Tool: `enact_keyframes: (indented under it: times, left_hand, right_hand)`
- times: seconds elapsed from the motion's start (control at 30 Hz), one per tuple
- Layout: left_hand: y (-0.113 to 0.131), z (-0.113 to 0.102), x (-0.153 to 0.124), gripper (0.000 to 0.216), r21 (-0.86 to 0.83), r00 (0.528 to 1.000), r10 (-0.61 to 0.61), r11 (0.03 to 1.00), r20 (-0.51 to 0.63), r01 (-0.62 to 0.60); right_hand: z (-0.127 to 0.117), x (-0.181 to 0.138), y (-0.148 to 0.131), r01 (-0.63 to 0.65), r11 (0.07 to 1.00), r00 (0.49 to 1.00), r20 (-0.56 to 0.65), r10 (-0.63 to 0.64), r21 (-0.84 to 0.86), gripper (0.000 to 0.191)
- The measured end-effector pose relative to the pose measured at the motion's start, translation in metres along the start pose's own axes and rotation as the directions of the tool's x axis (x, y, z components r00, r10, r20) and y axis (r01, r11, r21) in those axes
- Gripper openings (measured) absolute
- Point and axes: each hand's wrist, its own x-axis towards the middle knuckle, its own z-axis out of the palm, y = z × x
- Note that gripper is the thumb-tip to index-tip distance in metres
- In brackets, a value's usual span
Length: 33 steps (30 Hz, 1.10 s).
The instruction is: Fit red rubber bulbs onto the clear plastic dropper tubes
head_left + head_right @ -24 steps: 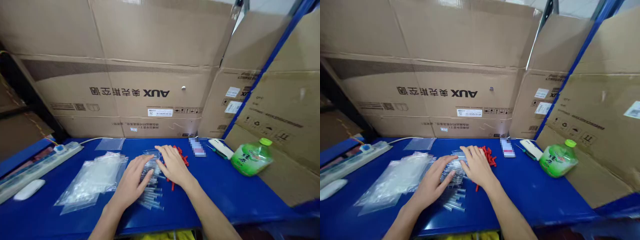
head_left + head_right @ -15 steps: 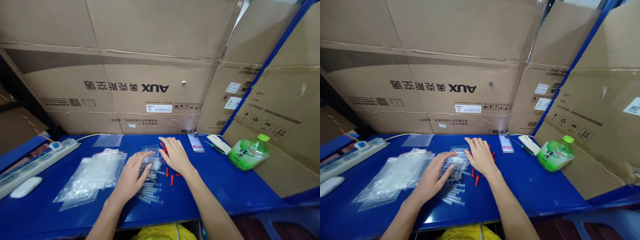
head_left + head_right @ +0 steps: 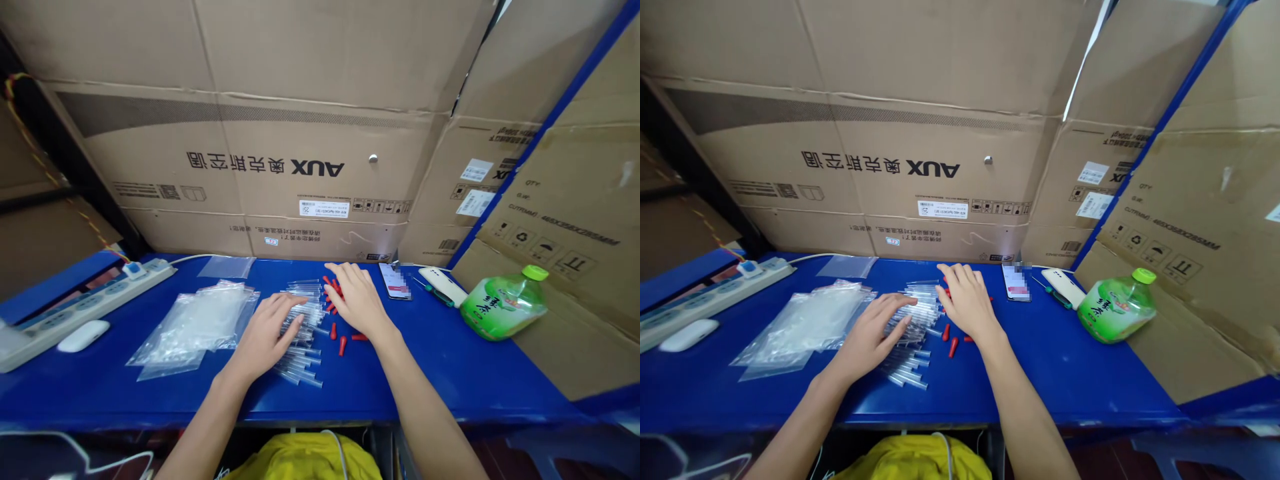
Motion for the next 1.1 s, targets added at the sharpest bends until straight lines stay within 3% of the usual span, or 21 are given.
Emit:
enact_keyframes:
  times: [0.3, 0.43, 0.63, 0.87, 1.1]
  left_hand:
    - [-0.007, -0.003, -0.009, 0.025, -0.014, 1.000, -0.017, 1.000, -0.024, 0.017]
    - [-0.007, -0.003, -0.008, 0.022, -0.031, 1.000, 0.014, 0.999, -0.010, -0.015]
    - [-0.004, -0.004, -0.011, 0.021, -0.061, 0.997, 0.043, 0.997, 0.063, -0.039]
    - [-0.004, -0.004, -0.011, 0.019, -0.020, 0.988, 0.050, 0.999, 0.143, -0.048]
    - [-0.008, -0.004, -0.014, 0.018, 0.025, 0.975, 0.062, 0.997, 0.215, -0.069]
  right_hand:
    - [0.001, -0.005, 0.004, -0.036, 0.999, 0.999, -0.020, 0.036, 0.008, 0.029]
    - [-0.001, -0.019, 0.004, -0.087, 0.996, 0.995, 0.040, 0.086, 0.020, 0.020]
    - [-0.002, -0.052, 0.004, -0.228, 0.958, 0.969, 0.137, 0.206, 0.174, 0.015]
    - [0.009, -0.054, 0.007, -0.177, 0.940, 0.982, 0.113, 0.150, 0.293, 0.017]
    - [0.009, -0.054, 0.003, -0.164, 0.937, 0.984, 0.116, 0.134, 0.308, 0.019]
